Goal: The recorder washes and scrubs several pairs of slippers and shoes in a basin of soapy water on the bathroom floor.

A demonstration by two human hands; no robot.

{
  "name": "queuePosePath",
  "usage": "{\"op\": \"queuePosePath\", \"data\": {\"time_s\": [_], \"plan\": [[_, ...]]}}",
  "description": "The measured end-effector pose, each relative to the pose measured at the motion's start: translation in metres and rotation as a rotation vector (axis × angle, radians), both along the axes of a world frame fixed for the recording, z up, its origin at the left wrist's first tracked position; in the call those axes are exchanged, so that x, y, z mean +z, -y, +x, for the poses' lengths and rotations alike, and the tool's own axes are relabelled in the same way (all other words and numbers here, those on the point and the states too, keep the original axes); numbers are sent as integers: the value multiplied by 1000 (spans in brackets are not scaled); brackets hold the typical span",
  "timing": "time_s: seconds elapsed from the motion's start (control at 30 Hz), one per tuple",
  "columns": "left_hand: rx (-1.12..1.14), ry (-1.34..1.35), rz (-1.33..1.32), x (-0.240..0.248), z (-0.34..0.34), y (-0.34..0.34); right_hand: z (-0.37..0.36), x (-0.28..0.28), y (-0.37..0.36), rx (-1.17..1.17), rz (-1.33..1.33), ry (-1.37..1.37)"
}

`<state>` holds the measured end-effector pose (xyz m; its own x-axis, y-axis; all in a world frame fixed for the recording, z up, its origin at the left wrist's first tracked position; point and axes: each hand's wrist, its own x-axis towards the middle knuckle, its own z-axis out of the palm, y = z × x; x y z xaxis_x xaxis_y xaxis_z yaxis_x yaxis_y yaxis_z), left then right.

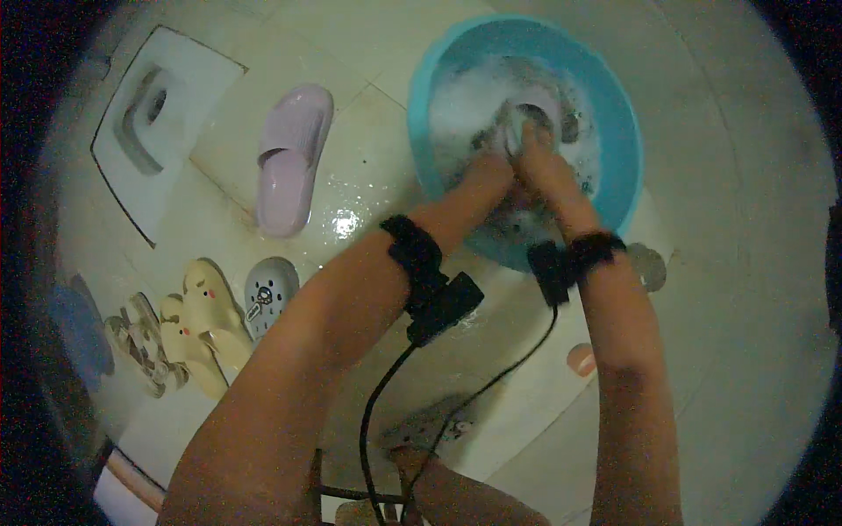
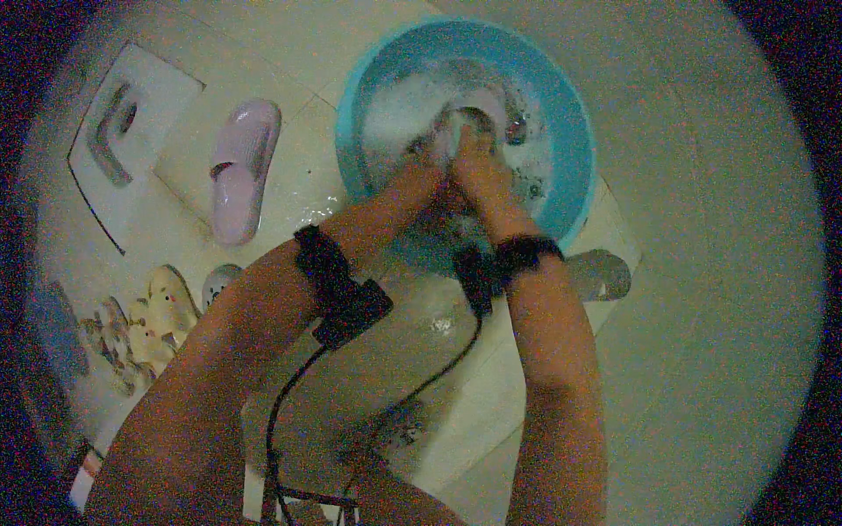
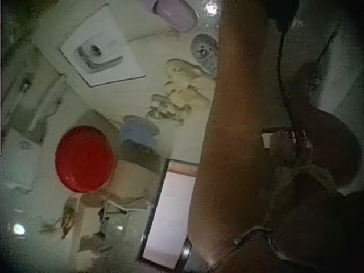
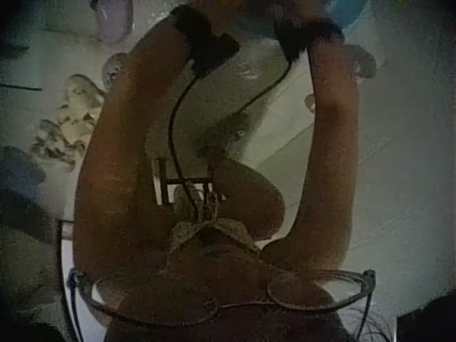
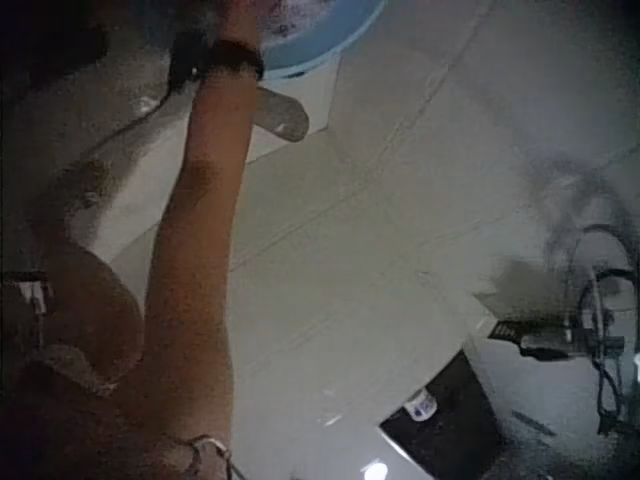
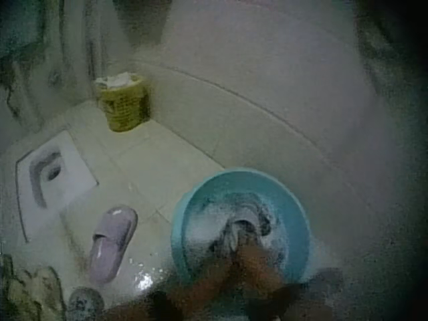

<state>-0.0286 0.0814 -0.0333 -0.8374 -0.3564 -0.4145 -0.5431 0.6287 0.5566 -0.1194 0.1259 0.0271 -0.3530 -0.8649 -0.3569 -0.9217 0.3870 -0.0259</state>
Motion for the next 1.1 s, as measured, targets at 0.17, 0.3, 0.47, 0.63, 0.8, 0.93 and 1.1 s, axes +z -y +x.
{"op": "queuePosePath", "data": {"time_s": [0.17,0.3,0.47,0.63,0.8,0.93,1.1], "plan": [[820,-145,367,42,-12,-22,-42,-11,-30,44,-76,319],[505,-16,-36,-37,9,7,22,43,-42,-198,-35,643],[41,-442,-328,41,-28,-13,9,114,-153,-697,-308,674],[390,-260,62,-19,-18,45,38,121,-227,-965,-1018,887],[996,-369,1105,5,9,42,28,49,-345,-1377,-721,818],[919,-394,590,65,10,0,21,-30,-386,-1004,-577,484],[-27,-680,-799,150,29,12,-27,-63,-304,-92,-589,-146]]}}
